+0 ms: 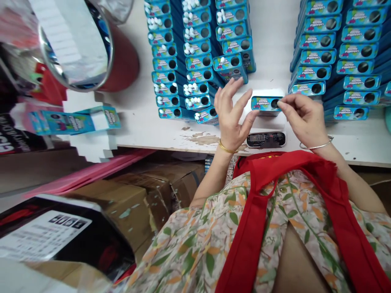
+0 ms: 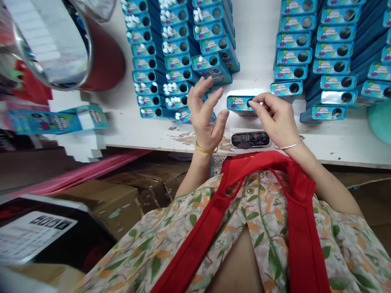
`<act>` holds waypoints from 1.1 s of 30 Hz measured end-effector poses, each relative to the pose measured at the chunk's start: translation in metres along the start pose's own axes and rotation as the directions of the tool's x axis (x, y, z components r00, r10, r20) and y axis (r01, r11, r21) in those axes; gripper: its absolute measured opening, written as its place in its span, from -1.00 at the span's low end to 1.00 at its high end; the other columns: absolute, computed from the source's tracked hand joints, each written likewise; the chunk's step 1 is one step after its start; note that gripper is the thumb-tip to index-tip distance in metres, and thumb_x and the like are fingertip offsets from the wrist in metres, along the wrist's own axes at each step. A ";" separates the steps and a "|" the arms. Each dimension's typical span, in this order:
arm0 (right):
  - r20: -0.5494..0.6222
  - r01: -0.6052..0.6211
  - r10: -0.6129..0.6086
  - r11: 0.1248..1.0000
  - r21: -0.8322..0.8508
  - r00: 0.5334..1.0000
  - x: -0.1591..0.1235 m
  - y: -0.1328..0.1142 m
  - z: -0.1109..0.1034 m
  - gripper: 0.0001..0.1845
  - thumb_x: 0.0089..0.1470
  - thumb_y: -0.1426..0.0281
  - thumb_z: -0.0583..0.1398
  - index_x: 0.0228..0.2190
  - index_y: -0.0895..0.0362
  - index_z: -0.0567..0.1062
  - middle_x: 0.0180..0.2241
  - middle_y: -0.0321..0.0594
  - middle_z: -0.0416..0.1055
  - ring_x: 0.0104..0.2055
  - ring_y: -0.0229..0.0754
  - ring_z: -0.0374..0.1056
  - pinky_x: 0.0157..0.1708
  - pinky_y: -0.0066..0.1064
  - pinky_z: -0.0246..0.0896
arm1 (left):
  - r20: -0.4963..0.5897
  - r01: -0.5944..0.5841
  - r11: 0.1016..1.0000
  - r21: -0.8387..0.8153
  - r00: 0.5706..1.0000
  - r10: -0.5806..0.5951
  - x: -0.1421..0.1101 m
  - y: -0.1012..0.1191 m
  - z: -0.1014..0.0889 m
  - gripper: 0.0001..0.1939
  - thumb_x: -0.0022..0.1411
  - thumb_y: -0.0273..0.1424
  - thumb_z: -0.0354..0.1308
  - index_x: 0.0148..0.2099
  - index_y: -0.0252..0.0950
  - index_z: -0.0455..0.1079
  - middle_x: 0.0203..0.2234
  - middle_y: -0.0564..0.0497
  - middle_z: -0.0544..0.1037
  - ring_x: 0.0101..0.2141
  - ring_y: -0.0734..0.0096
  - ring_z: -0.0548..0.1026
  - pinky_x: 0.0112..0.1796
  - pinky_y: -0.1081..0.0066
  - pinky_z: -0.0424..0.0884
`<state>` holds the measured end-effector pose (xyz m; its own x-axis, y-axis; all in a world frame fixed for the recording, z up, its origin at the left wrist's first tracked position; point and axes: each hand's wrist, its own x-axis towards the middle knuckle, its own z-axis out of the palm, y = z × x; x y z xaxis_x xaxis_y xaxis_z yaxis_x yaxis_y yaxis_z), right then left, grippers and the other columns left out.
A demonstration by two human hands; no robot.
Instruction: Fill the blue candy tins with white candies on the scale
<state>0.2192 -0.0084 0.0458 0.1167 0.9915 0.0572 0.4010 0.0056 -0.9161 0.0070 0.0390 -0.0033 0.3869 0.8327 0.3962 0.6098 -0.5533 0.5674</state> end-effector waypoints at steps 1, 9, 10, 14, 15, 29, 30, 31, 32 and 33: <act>0.006 0.021 -0.021 1.000 -0.017 1.000 0.004 -0.002 0.001 -0.59 0.21 0.02 0.21 -0.30 0.13 0.53 -0.52 -0.30 0.26 -0.47 -0.30 0.23 -0.44 -0.41 0.18 | -0.009 0.010 1.000 -0.008 1.000 -0.010 -0.003 -0.002 -0.002 -0.43 0.41 0.10 -0.19 0.25 -0.07 0.24 0.28 -0.04 0.30 0.37 0.14 0.13 0.34 -0.10 0.04; -0.098 -0.199 0.201 0.979 0.034 0.975 -0.029 0.031 -0.025 -0.62 0.20 0.00 0.21 -0.32 0.08 0.44 -0.58 -0.35 0.25 -0.57 -0.32 0.13 -0.53 -0.42 0.06 | -0.099 -0.025 0.996 -0.086 0.995 0.016 -0.018 -0.023 0.000 -0.55 0.39 -0.01 -0.02 0.22 -0.02 0.26 0.11 -0.05 0.42 0.16 0.23 0.40 0.16 0.02 0.38; -0.102 -0.244 0.248 0.968 0.056 0.963 -0.037 0.037 -0.029 -0.61 0.18 0.01 0.23 -0.34 0.09 0.43 -0.59 -0.35 0.24 -0.58 -0.32 0.13 -0.55 -0.42 0.04 | -0.091 -0.008 0.995 -0.100 0.996 -0.001 -0.017 -0.026 0.001 -0.54 0.39 0.02 -0.03 0.22 -0.03 0.25 0.11 -0.05 0.42 0.15 0.23 0.40 0.16 0.02 0.38; -0.128 -0.396 0.405 0.914 0.087 0.905 -0.063 0.058 -0.043 -0.60 0.08 0.03 0.29 -0.40 0.12 0.42 -0.61 -0.33 0.25 -0.59 -0.32 0.11 -0.57 -0.40 0.00 | -0.014 0.046 0.990 -0.134 0.999 -0.048 -0.008 -0.030 0.000 -0.50 0.38 0.08 -0.09 0.20 -0.05 0.25 0.14 -0.03 0.40 0.20 0.24 0.33 0.23 0.03 0.29; -0.131 -0.429 0.437 0.899 0.082 0.890 -0.068 0.061 -0.044 -0.60 0.06 0.04 0.29 -0.41 0.13 0.42 -0.60 -0.33 0.26 -0.59 -0.32 0.12 -0.56 -0.40 0.00 | 0.000 0.051 0.989 -0.140 0.999 -0.052 -0.005 -0.028 -0.001 -0.49 0.38 0.09 -0.10 0.19 -0.06 0.25 0.14 -0.03 0.40 0.20 0.24 0.32 0.24 0.03 0.28; 0.007 -0.435 0.436 0.899 0.048 0.900 -0.079 0.080 -0.039 -0.73 0.11 0.16 0.29 -0.35 0.12 0.49 -0.54 -0.30 0.31 -0.50 -0.27 0.16 -0.50 -0.39 0.06 | 0.308 0.007 0.990 -0.144 0.950 0.039 0.025 -0.026 0.007 -0.43 0.24 0.17 0.04 0.19 0.06 0.35 0.04 0.02 0.54 0.09 0.07 0.46 0.15 0.05 0.38; 0.009 -0.437 0.437 0.898 0.054 0.899 -0.079 0.081 -0.040 -0.75 0.12 0.17 0.29 -0.34 0.11 0.49 -0.54 -0.29 0.32 -0.50 -0.27 0.17 -0.50 -0.39 0.06 | 0.296 0.030 0.987 -0.156 0.955 0.017 0.025 -0.025 0.005 -0.43 0.22 0.17 0.07 0.18 0.08 0.35 0.04 0.02 0.54 0.08 0.05 0.47 0.13 0.05 0.40; 0.012 -0.444 0.444 0.894 0.057 0.896 -0.079 0.082 -0.040 -0.76 0.12 0.18 0.29 -0.33 0.11 0.50 -0.53 -0.29 0.32 -0.50 -0.26 0.17 -0.50 -0.39 0.06 | 0.290 0.034 0.985 -0.169 0.957 0.016 0.025 -0.024 0.002 -0.40 0.20 0.17 0.09 0.20 0.07 0.34 0.05 0.01 0.54 0.08 0.04 0.48 0.13 0.05 0.40; 0.013 -0.452 0.452 0.890 0.055 0.892 -0.080 0.084 -0.041 -0.76 0.13 0.19 0.29 -0.32 0.11 0.50 -0.53 -0.29 0.32 -0.50 -0.27 0.17 -0.50 -0.39 0.06 | 0.285 0.026 0.983 -0.179 0.958 0.026 0.024 -0.022 -0.002 -0.36 0.19 0.18 0.10 0.23 0.05 0.31 0.07 0.00 0.52 0.09 0.05 0.47 0.13 0.05 0.40; 0.014 -0.458 0.458 0.887 0.051 0.889 -0.080 0.084 -0.041 -0.76 0.13 0.19 0.29 -0.32 0.12 0.50 -0.53 -0.29 0.33 -0.50 -0.27 0.17 -0.50 -0.39 0.06 | 0.276 0.014 0.983 -0.183 0.960 0.038 0.024 -0.020 -0.006 -0.32 0.19 0.19 0.10 0.25 0.02 0.27 0.09 -0.02 0.50 0.10 0.06 0.46 0.14 0.06 0.40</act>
<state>0.2812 -0.0923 -0.0198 0.2751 0.8855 -0.3745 0.2559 -0.4429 -0.8593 0.0004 0.0703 -0.0011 0.5854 0.7850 0.2028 0.4785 -0.5365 0.6952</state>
